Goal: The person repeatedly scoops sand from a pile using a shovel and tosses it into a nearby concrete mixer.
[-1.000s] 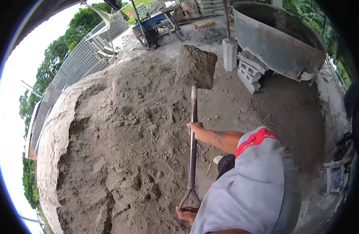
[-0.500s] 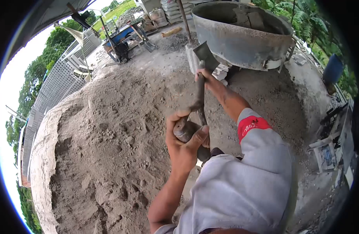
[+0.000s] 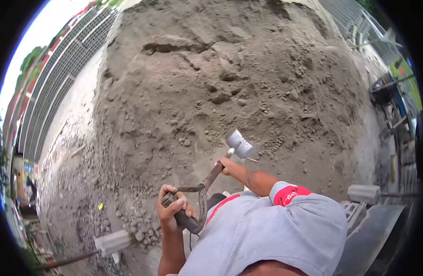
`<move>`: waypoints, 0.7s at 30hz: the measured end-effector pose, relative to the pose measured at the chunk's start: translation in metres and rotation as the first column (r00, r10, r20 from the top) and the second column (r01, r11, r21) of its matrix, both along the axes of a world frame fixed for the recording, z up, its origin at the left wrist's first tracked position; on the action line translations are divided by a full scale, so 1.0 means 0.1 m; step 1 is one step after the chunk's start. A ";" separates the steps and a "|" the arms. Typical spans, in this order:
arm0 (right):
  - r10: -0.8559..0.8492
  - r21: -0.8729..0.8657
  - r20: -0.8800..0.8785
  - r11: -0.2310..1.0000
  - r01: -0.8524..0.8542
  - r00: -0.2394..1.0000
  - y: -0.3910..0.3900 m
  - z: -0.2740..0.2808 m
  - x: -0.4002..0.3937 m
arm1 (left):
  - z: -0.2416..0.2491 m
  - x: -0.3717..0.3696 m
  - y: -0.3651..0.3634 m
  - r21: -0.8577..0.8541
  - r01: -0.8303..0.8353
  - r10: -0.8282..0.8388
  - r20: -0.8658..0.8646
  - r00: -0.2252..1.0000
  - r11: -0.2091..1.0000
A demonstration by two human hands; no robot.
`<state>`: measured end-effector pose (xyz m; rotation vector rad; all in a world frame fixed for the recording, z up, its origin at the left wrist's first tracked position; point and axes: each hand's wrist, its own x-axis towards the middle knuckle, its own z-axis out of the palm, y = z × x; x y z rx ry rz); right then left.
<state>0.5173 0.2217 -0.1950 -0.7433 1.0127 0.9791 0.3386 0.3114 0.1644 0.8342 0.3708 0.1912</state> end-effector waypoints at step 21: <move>0.686 -0.673 0.691 0.494 -0.550 -0.229 3.73 1.85 1.56 | -1.88 2.56 3.35 -0.392 -0.844 0.868 -0.184 0.462 0.366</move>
